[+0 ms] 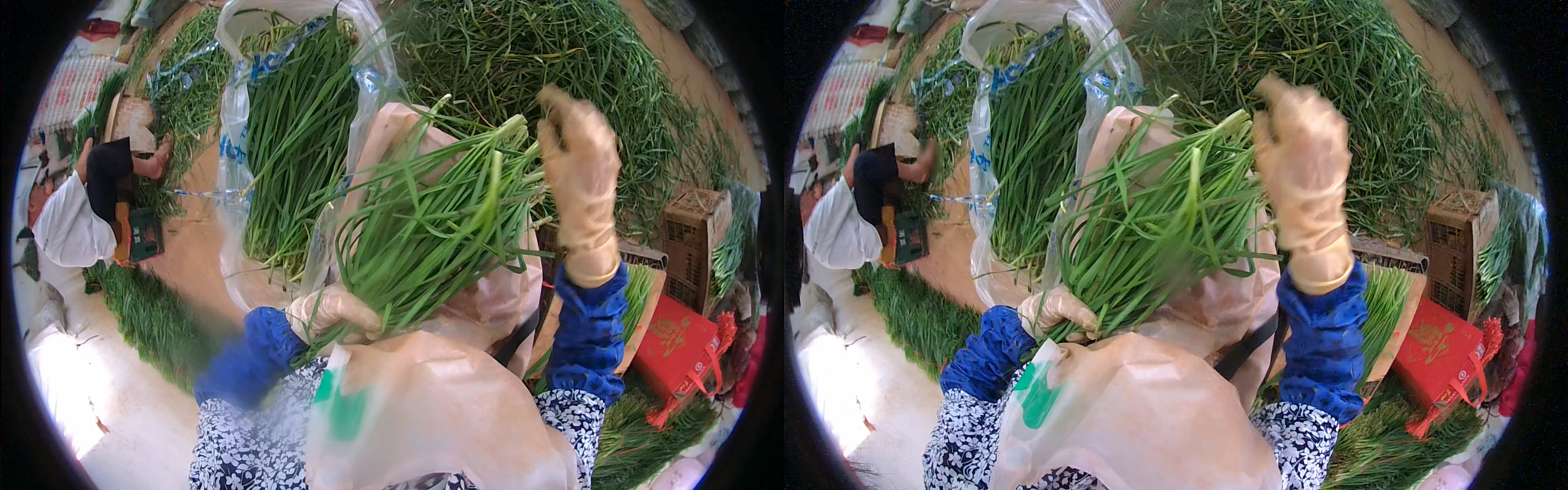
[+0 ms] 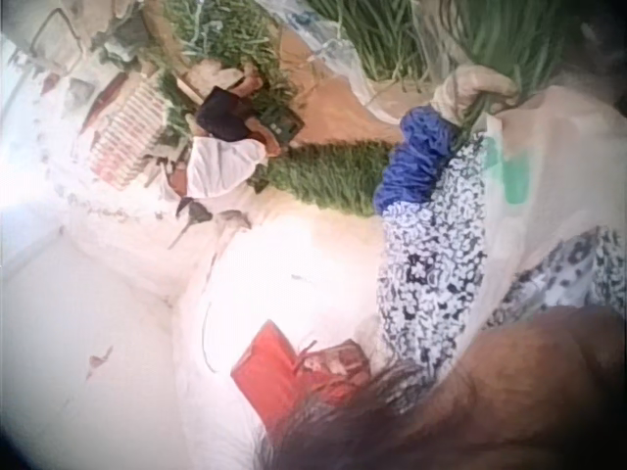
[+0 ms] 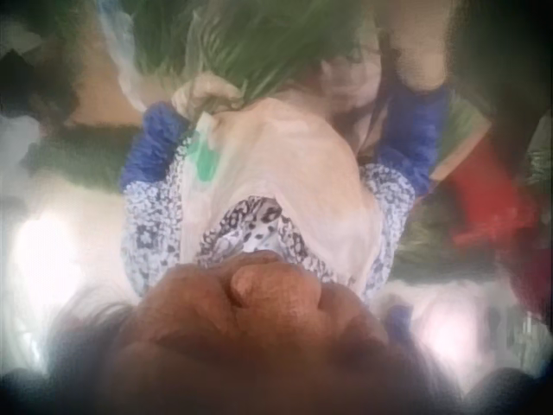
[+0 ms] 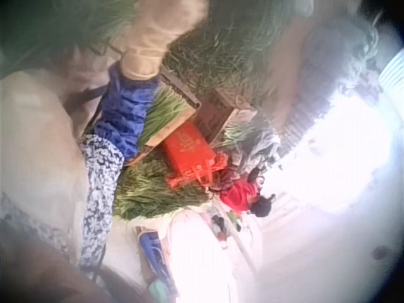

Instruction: The person sorts a bunch of green onions by hand, removes stray leaves, aligns the stalks, and then ties the bundle with a red string.

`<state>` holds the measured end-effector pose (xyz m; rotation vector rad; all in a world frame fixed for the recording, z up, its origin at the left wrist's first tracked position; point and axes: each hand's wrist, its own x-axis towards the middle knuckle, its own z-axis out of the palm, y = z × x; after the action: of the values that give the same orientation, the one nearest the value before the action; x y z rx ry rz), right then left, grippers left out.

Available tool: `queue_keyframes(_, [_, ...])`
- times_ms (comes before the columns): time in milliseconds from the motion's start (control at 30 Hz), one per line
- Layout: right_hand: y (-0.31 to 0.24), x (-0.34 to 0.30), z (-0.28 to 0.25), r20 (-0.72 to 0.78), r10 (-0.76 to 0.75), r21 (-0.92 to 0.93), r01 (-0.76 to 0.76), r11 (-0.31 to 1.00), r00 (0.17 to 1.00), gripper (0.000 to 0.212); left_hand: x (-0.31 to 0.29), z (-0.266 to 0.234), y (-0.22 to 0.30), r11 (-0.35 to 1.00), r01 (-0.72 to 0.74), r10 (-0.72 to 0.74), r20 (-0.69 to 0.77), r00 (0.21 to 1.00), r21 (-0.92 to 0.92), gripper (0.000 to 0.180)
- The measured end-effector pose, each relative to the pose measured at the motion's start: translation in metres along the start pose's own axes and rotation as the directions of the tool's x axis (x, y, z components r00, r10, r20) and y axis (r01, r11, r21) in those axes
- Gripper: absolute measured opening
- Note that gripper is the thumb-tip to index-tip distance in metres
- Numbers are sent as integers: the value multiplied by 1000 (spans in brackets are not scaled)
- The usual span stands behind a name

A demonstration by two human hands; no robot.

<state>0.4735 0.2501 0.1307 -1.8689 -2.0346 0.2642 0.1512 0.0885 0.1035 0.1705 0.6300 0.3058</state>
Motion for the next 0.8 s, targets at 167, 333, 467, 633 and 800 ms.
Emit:
queue_keyframes(167, [-16,57,29,584,-121,-219,300,929,803,79,7,-8,1,1000,1,0,47,999,-24,60])
queue_keyframes(333, [-34,81,78,705,-328,205,262,943,629,50,12,-15,2,999,-3,6,74,997,-45,58])
queue_keyframes(467, [-16,87,69,450,-445,721,-21,693,774,19,14,-22,6,998,4,-1,57,998,-62,56])
queue_keyframes(633, [13,79,32,400,-350,902,-431,-13,847,27,9,-32,13,998,-1,4,43,999,-69,53])
queue_keyframes(800, [62,51,14,371,-130,925,-378,-33,920,31,4,-36,12,998,5,-3,34,999,-65,51])
